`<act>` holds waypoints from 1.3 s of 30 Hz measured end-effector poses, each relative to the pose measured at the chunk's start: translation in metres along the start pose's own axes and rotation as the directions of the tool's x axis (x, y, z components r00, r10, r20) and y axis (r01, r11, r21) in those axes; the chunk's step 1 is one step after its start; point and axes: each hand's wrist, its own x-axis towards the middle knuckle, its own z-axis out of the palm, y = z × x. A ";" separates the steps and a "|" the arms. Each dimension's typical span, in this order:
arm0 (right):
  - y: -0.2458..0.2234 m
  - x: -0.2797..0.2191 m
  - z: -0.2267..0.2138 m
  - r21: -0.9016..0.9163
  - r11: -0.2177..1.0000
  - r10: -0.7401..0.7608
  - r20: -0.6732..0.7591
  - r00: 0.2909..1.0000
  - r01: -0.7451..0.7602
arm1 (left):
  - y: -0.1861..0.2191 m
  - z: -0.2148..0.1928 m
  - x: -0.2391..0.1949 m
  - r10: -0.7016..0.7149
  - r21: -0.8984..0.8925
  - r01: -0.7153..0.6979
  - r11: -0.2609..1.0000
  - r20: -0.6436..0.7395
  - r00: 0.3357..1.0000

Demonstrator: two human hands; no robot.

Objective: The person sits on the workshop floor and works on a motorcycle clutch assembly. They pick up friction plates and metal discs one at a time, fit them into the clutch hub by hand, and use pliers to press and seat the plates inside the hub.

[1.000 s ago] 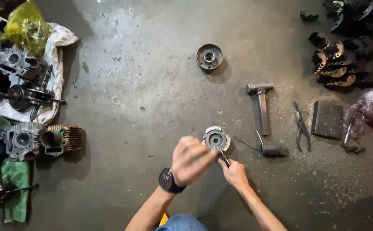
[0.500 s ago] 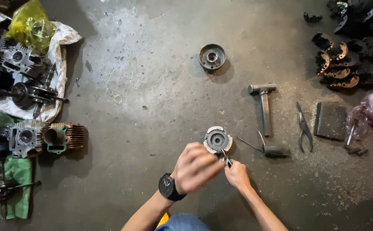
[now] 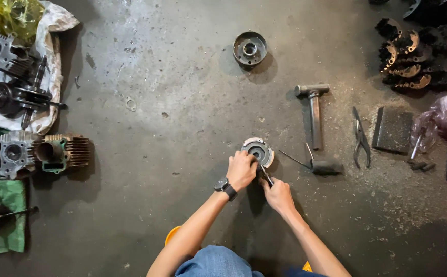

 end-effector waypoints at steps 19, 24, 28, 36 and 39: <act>0.002 0.001 0.001 0.004 0.999 -0.035 -0.039 0.999 0.035 | 0.020 -0.005 -0.016 0.031 0.013 -0.030 0.999 -0.102 0.994; 0.007 0.005 0.007 -0.013 1.000 -0.026 -0.036 0.999 0.025 | 0.026 -0.008 -0.021 0.095 0.036 -0.091 0.995 -0.132 0.987; 0.002 0.000 0.002 -0.019 1.000 -0.019 -0.032 0.999 0.018 | 0.018 0.002 -0.024 0.172 0.107 -0.156 0.982 -0.160 0.972; 0.002 -0.008 -0.028 -0.336 0.932 -0.136 0.026 0.990 0.137 | 0.003 0.013 -0.024 0.237 0.148 -0.214 0.966 -0.165 0.957; -0.033 -0.022 -0.064 -0.015 0.998 0.059 0.194 0.979 -0.057 | -0.005 0.003 -0.025 0.319 0.161 -0.295 0.942 -0.154 0.935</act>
